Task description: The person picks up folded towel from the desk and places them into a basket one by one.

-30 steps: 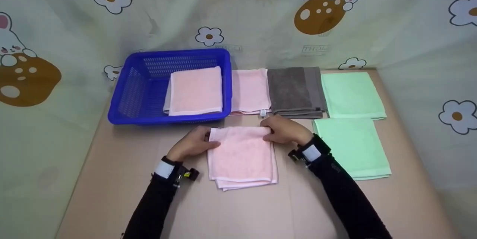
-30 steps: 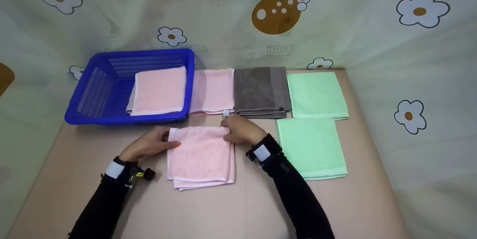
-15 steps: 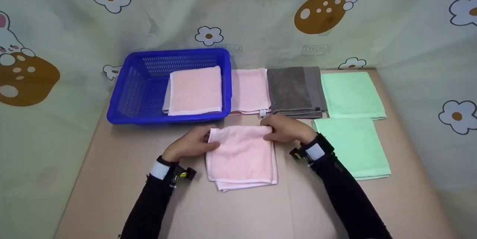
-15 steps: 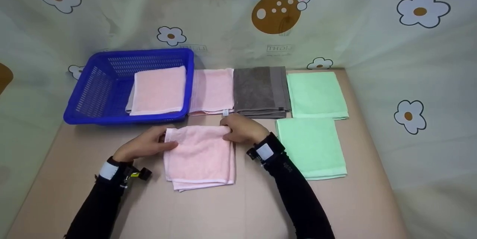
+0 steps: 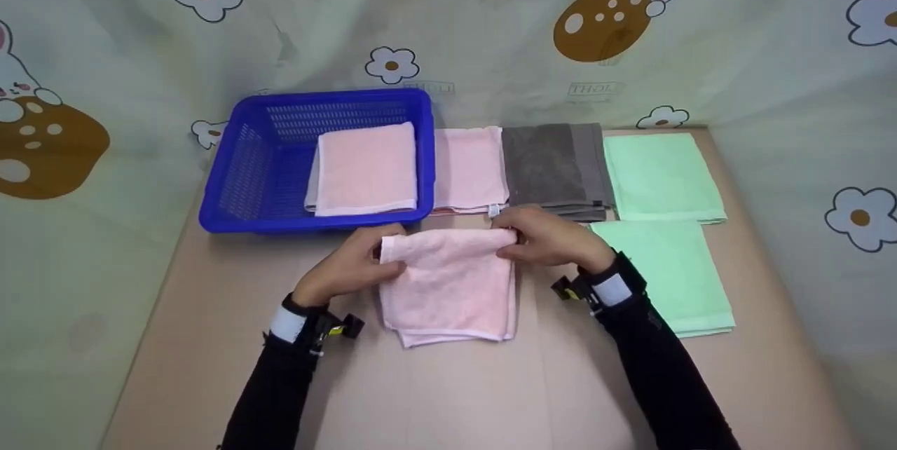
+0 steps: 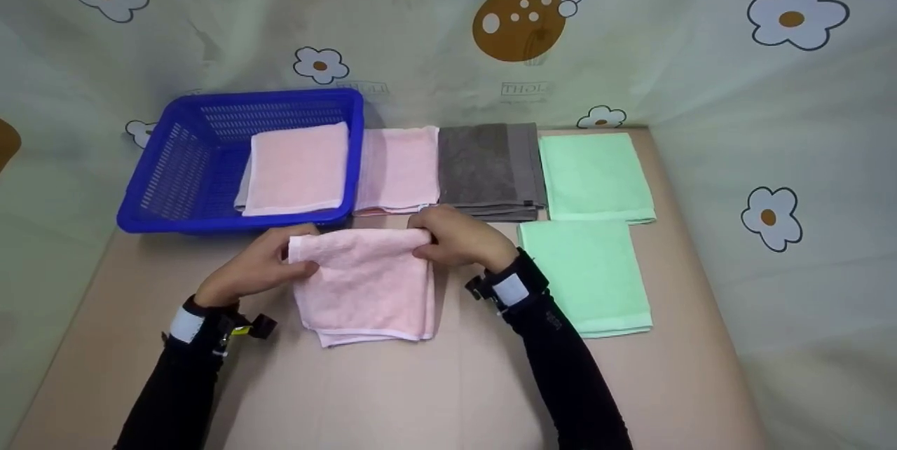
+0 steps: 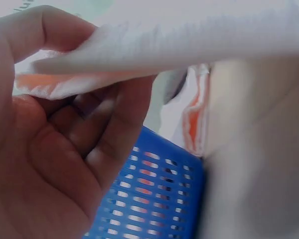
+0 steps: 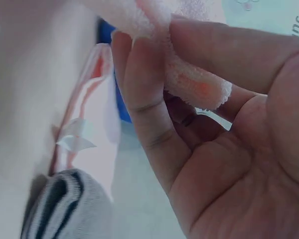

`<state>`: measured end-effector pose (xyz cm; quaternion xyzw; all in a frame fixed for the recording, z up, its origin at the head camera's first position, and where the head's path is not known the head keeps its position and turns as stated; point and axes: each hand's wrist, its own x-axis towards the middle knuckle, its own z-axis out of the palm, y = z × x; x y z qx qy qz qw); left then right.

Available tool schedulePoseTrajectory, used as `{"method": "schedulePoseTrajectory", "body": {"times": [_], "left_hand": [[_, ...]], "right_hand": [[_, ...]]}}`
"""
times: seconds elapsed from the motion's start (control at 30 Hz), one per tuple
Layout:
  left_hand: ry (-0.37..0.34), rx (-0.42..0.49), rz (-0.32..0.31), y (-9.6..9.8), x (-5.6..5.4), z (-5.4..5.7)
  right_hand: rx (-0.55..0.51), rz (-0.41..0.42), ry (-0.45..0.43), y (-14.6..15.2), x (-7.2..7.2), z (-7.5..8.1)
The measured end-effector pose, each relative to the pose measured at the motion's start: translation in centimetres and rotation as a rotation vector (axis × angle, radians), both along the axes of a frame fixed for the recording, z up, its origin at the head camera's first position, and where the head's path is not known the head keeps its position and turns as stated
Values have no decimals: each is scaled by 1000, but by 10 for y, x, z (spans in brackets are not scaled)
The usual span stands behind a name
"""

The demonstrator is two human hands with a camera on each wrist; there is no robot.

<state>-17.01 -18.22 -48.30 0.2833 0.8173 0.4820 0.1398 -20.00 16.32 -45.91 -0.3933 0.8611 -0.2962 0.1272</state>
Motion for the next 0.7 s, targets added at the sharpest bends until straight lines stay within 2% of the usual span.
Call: {"method": "schedulePoseTrajectory", "body": {"times": [0.23, 0.53, 0.7], "left_hand": [[52, 55, 50, -2, 3, 16], [121, 107, 121, -9, 6, 29], [113, 211, 187, -13, 10, 37]], "right_hand": [[-53, -28, 39, 1, 5, 14], [-155, -73, 56, -4, 7, 16], [-265, -91, 91, -8, 7, 18]]}}
